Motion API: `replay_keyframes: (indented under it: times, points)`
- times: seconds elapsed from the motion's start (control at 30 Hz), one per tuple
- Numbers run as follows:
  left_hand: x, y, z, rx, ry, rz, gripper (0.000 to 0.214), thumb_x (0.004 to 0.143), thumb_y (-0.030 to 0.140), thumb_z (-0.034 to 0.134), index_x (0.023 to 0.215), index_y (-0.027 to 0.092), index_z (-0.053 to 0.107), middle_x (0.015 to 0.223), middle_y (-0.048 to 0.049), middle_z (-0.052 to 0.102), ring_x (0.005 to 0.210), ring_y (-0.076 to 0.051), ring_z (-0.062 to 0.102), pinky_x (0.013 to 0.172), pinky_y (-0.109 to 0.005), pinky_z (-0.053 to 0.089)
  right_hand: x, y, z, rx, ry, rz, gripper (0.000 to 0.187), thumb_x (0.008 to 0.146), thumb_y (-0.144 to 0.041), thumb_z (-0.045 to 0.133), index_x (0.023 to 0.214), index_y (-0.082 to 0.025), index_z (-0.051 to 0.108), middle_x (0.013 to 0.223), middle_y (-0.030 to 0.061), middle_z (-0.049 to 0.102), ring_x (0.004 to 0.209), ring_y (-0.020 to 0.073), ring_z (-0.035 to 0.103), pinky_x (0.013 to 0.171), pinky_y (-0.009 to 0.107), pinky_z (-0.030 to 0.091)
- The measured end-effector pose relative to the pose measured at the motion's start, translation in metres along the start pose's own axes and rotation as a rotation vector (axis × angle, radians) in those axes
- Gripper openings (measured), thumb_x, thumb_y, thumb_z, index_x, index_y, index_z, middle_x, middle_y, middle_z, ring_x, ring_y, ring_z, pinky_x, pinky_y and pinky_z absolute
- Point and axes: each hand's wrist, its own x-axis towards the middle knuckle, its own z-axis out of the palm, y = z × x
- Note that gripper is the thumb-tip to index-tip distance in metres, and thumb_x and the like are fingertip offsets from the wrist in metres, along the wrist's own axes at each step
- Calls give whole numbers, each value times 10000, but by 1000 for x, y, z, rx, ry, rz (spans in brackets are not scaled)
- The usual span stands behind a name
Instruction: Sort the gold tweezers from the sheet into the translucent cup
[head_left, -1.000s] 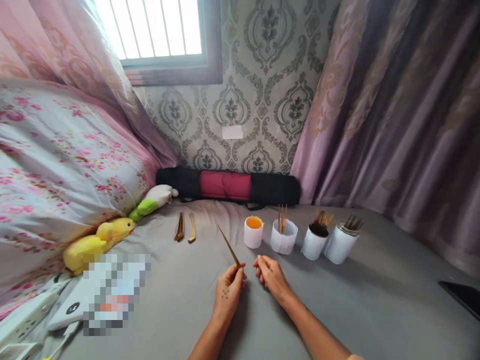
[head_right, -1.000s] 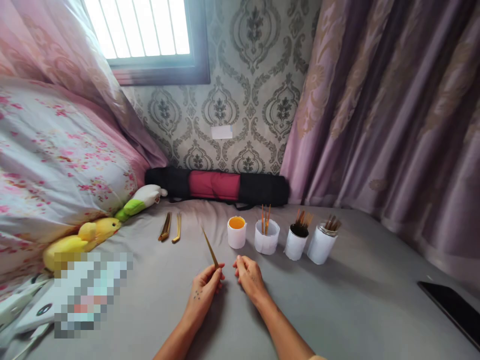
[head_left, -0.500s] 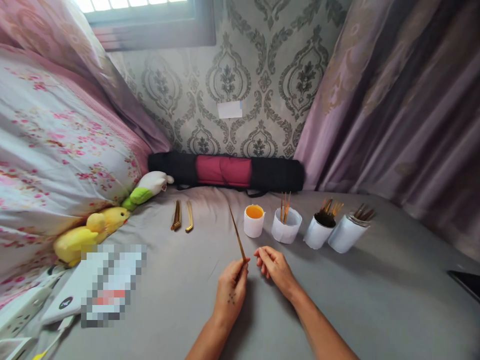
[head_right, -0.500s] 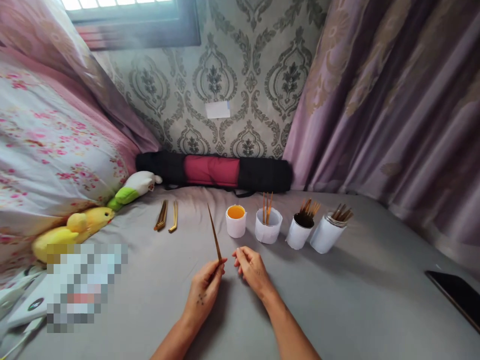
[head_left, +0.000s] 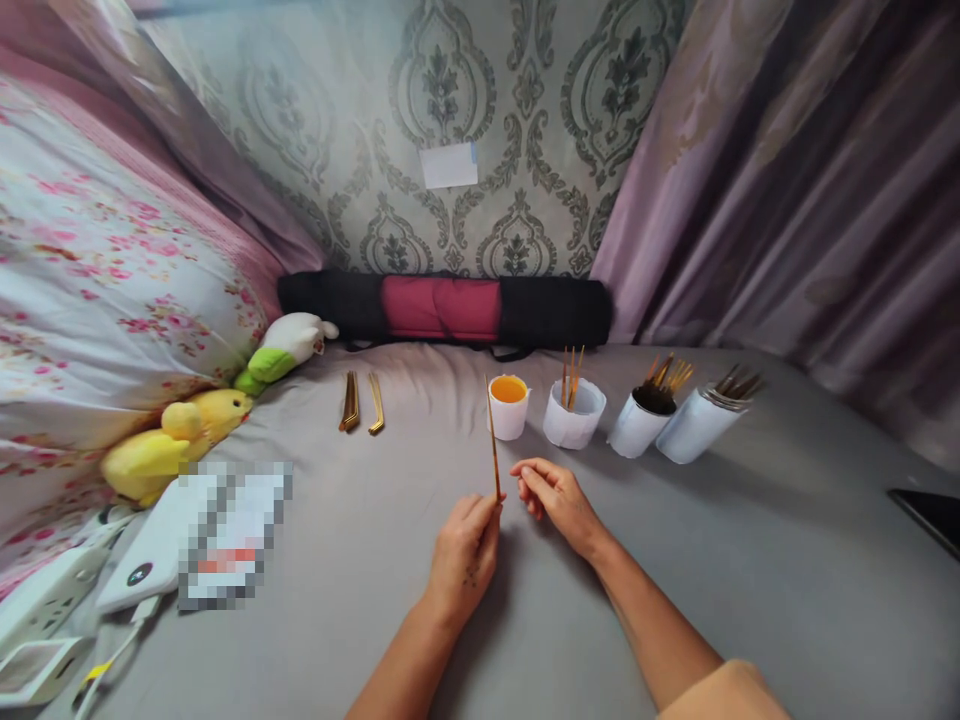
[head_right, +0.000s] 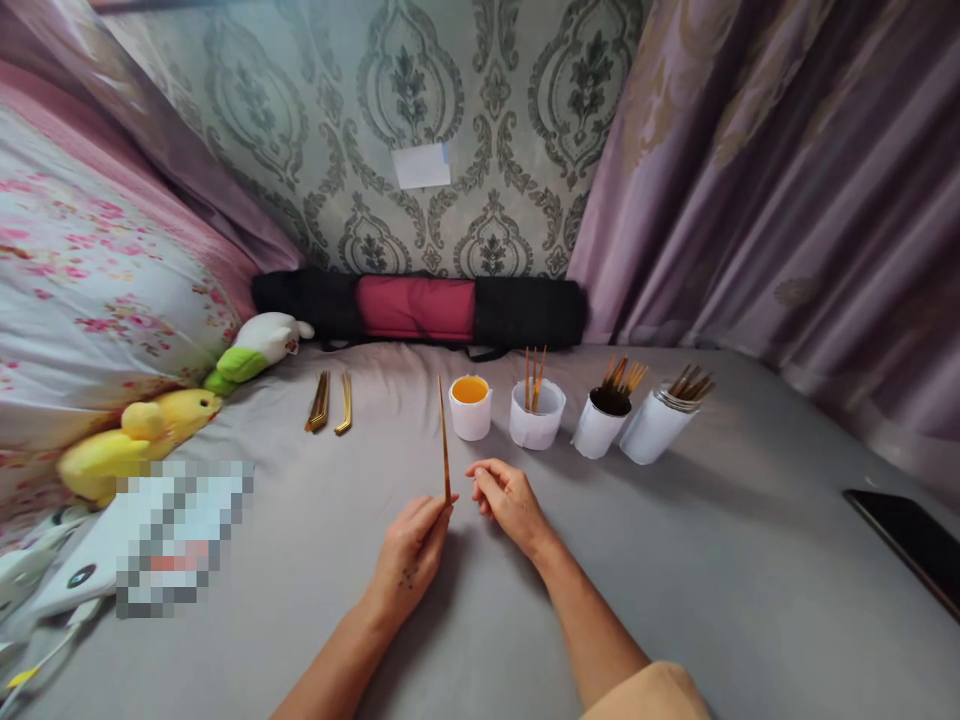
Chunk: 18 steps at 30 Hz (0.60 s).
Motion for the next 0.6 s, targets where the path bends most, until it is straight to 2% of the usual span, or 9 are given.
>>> replay_keyframes:
  times: [0.27, 0.6]
  points:
    - [-3, -6, 2, 264, -108, 129, 300, 857, 193, 330, 1093, 209, 515, 792, -54, 521, 741, -154, 442, 678, -273, 364, -2, -5, -2, 81, -20, 2, 269, 792, -386, 445, 867, -164, 577, 593, -30, 484, 443, 60, 409, 413, 191, 326]
    - [-4, -3, 2, 380, -143, 195, 279, 856, 187, 314, 1042, 193, 522, 768, -52, 526, 718, -148, 449, 655, -263, 377, -5, -8, -1, 169, -43, 48, 264, 782, -364, 448, 879, -157, 580, 574, -37, 473, 428, 53, 381, 404, 187, 301]
